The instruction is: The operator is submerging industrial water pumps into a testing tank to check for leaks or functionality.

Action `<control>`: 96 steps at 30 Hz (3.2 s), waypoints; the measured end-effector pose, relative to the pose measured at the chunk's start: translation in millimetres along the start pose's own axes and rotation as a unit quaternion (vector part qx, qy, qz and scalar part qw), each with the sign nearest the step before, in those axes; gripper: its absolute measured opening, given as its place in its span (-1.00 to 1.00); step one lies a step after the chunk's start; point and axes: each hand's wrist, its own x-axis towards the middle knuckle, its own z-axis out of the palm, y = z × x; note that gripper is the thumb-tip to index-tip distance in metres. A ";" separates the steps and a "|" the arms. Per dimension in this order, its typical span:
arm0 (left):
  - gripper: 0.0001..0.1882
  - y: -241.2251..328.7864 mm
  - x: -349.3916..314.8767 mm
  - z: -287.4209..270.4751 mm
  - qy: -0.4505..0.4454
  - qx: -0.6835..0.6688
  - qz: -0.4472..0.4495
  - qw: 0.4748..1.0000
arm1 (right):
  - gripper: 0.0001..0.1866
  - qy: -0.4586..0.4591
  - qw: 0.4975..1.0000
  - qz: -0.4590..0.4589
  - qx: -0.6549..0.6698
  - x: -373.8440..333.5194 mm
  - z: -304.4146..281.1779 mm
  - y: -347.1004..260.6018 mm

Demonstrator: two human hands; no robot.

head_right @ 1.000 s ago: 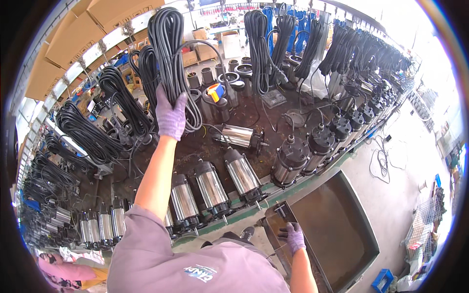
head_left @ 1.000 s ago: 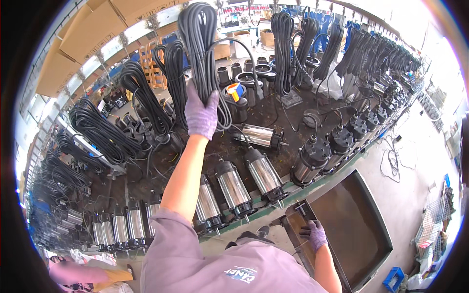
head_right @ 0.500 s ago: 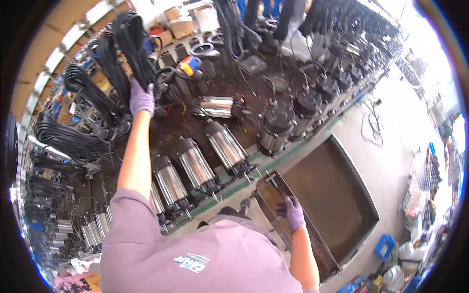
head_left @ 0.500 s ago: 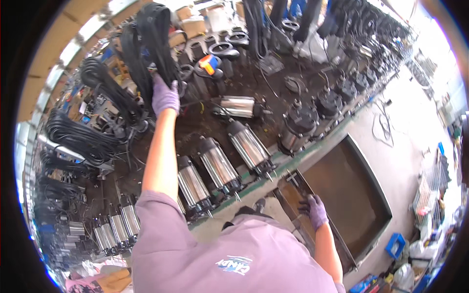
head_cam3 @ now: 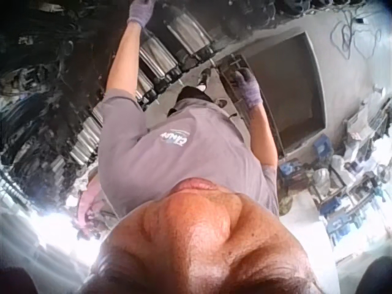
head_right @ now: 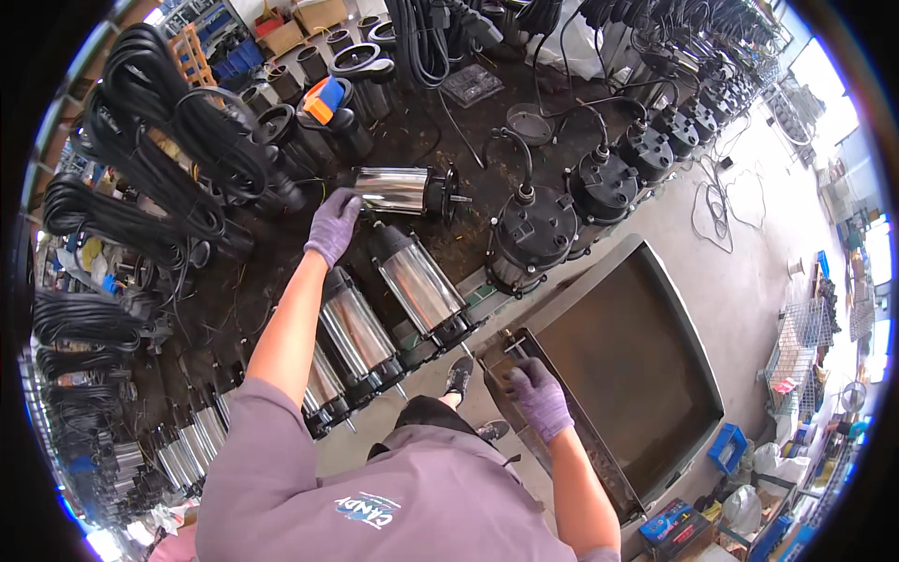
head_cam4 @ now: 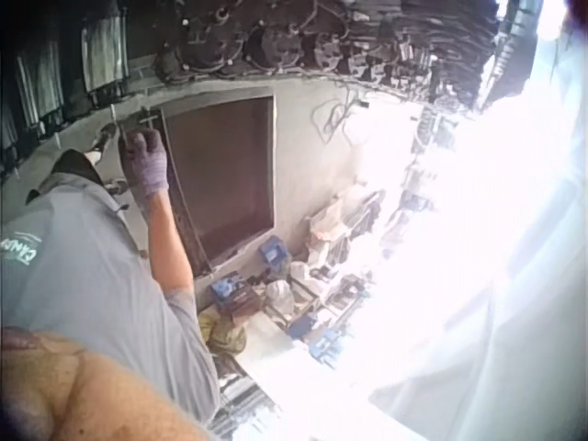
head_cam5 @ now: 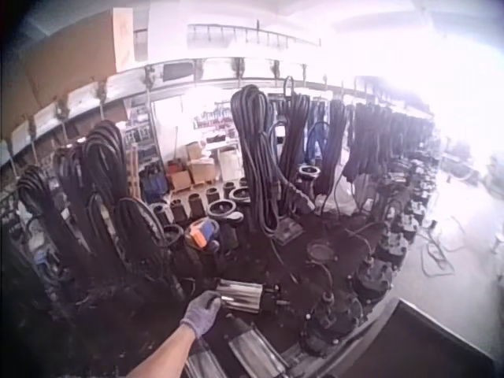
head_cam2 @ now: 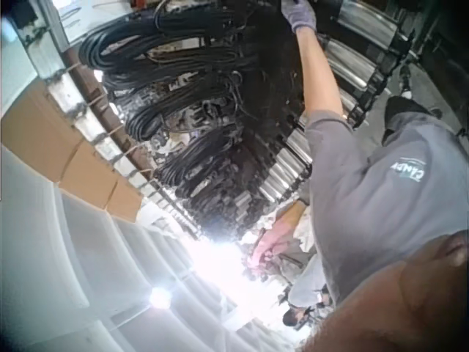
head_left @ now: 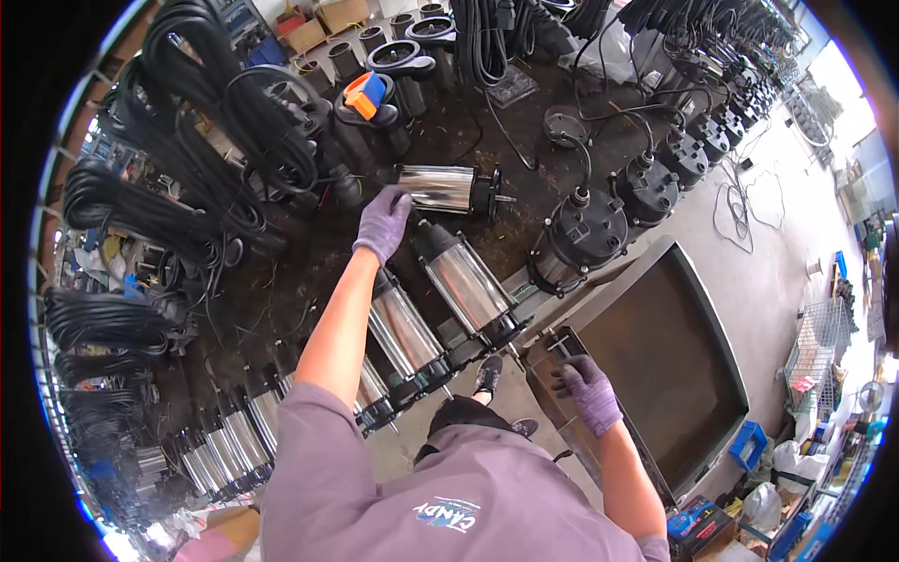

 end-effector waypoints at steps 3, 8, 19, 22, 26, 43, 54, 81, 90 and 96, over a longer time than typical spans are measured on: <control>-0.74 10.6 46.6 17.4 0.046 -0.033 0.123 0.991 | -0.64 -0.033 0.996 -0.026 -0.078 26.2 22.0 -38.4; -0.37 49.3 144.2 48.6 -0.048 -0.185 0.040 0.981 | -0.64 -0.090 0.979 -0.041 -0.179 51.6 56.8 -68.2; -0.26 51.0 175.8 107.4 -0.249 0.282 -0.122 0.918 | -0.65 -0.035 0.983 0.007 -0.181 37.8 41.4 -94.4; -0.30 32.0 174.7 83.1 -0.216 0.351 -0.168 0.896 | -0.67 -0.014 0.966 -0.073 -0.248 53.3 44.5 -118.4; -0.36 -15.2 181.4 46.7 -0.213 0.324 -0.239 0.890 | -0.55 0.060 0.931 -0.299 -0.199 126.1 84.2 -140.3; -0.15 -162.1 161.5 26.6 -0.055 -0.153 -0.384 0.909 | -0.43 0.235 0.859 -0.165 -0.425 314.6 143.9 -136.3; -0.45 -162.8 141.3 22.1 0.134 -0.445 -0.278 0.840 | -0.40 0.219 0.901 -0.311 -0.209 305.2 139.8 -120.0; -0.36 148.6 -212.0 -51.5 -0.013 -0.308 -0.073 0.948 | -0.48 0.257 0.940 -0.187 0.124 -147.5 -4.0 6.4; -0.39 296.0 -322.8 187.6 -0.434 -0.362 -0.082 0.821 | -0.49 0.529 0.837 -0.101 0.099 -256.2 -62.5 135.6; -0.42 342.4 -425.9 263.9 -0.588 -0.301 -0.076 0.747 | -0.56 0.607 0.791 -0.030 0.072 -264.6 -81.4 190.4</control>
